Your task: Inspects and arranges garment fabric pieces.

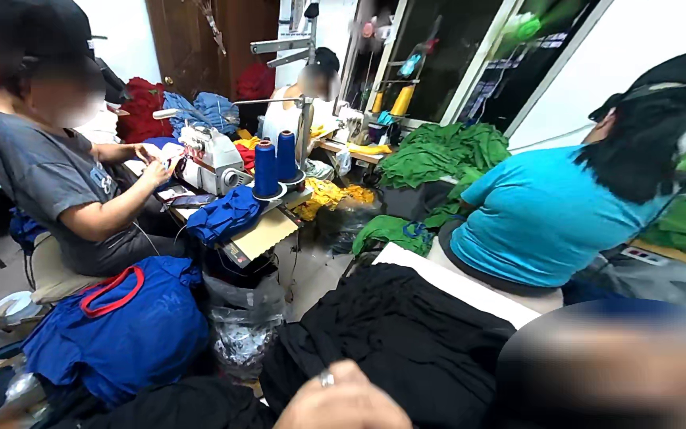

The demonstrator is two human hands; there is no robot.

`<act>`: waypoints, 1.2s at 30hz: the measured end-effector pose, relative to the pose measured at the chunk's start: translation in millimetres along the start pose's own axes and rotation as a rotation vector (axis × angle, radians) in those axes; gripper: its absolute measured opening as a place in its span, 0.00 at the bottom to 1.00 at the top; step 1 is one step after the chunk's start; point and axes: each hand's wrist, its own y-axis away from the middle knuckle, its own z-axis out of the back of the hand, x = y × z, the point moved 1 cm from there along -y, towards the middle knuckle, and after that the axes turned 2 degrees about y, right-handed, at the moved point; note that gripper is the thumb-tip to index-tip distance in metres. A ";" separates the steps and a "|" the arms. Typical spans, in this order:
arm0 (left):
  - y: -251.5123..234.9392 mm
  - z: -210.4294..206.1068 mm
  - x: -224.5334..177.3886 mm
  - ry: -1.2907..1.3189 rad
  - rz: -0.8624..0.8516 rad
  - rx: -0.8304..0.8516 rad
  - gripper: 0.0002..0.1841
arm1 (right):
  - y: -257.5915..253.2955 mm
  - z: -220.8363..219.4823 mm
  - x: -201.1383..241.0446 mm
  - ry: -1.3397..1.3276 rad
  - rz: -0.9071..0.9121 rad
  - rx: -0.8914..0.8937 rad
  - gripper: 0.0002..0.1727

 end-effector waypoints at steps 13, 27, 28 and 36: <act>-13.5 -31.8 69.1 0.162 0.102 -0.188 0.05 | -24.6 -78.3 -66.8 -0.185 -0.092 0.040 0.06; -10.9 -33.7 69.8 -0.042 0.244 -0.291 0.06 | -24.0 -88.4 -64.9 0.034 -0.220 -0.229 0.10; -10.5 -33.1 71.7 -0.064 0.278 -0.325 0.06 | -26.5 -88.3 -56.1 0.174 -0.187 -0.298 0.10; -10.3 -30.1 76.5 -0.041 0.384 -0.465 0.06 | -14.5 -120.7 17.9 0.886 -0.181 0.233 0.15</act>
